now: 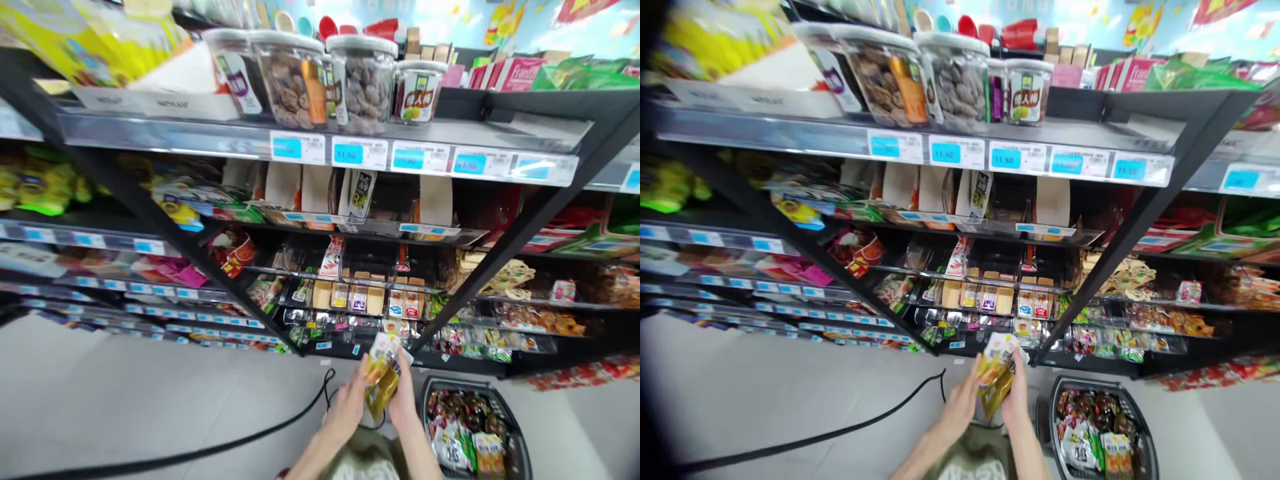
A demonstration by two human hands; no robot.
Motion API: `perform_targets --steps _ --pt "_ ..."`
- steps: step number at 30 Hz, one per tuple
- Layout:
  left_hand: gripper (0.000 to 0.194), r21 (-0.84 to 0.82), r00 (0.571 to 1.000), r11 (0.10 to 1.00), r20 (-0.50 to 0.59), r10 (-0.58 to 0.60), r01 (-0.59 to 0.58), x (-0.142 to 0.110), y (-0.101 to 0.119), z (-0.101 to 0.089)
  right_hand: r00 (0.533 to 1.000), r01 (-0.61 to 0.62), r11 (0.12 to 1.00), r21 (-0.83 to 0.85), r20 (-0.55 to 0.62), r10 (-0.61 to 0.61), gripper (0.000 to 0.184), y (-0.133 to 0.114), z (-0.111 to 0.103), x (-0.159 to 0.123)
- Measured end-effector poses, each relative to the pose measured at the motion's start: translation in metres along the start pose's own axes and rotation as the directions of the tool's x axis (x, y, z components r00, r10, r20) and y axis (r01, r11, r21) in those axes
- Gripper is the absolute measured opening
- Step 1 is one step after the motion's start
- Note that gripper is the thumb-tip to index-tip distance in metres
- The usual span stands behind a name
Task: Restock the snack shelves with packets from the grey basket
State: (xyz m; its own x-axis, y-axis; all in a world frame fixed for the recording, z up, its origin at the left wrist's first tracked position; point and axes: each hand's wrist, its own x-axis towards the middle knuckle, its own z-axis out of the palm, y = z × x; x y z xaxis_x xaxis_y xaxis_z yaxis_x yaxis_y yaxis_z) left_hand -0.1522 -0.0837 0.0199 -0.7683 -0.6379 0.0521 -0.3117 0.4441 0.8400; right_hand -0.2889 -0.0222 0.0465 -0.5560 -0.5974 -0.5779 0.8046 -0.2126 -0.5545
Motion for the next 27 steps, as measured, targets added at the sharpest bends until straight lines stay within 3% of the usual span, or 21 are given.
perform_targets --steps 3,5,10,14,18,21,24,25,27 --pt "0.077 0.250 0.948 0.940 0.272 0.163 -0.234 -0.004 0.013 0.005 0.988 0.111 0.993 -0.027 -0.107 -0.113 0.048 0.014 -0.007 0.011" --pt "0.088 0.365 0.902 0.870 0.393 0.177 -0.330 -0.005 0.023 0.007 0.979 0.143 0.990 -0.011 -0.145 -0.143 0.050 0.017 -0.016 0.015" --pt "0.101 0.441 0.857 0.826 0.508 0.092 -0.350 -0.002 0.044 0.002 0.989 0.073 0.997 -0.003 -0.131 -0.073 0.055 0.010 -0.026 0.015" --pt "0.090 0.352 0.856 0.884 0.508 0.096 -0.308 -0.002 0.051 -0.006 0.976 0.127 0.991 0.042 -0.185 -0.117 0.050 0.003 -0.021 0.009" --pt "0.100 0.272 0.850 0.935 0.524 0.054 -0.227 -0.007 0.043 -0.004 0.966 0.150 0.988 0.046 -0.222 -0.137 0.046 0.004 -0.012 0.006" --pt "0.093 0.182 0.906 0.979 0.423 0.004 -0.090 -0.008 0.029 0.004 0.979 0.098 0.995 0.020 -0.181 -0.093 0.042 0.006 -0.005 0.003" --pt "0.073 -0.128 0.980 0.989 0.193 -0.051 0.077 -0.006 0.016 0.007 0.990 0.117 0.992 -0.045 -0.069 -0.120 0.042 0.000 0.004 -0.003" --pt "0.070 -0.271 0.986 0.954 0.133 -0.097 0.131 -0.004 0.014 0.006 0.991 0.125 0.990 -0.065 -0.040 -0.128 0.043 -0.004 0.006 -0.005" --pt "0.070 -0.551 0.970 0.799 0.106 -0.220 0.242 0.000 0.013 0.002 0.990 0.138 0.987 -0.079 -0.017 -0.140 0.044 -0.014 0.009 -0.007"
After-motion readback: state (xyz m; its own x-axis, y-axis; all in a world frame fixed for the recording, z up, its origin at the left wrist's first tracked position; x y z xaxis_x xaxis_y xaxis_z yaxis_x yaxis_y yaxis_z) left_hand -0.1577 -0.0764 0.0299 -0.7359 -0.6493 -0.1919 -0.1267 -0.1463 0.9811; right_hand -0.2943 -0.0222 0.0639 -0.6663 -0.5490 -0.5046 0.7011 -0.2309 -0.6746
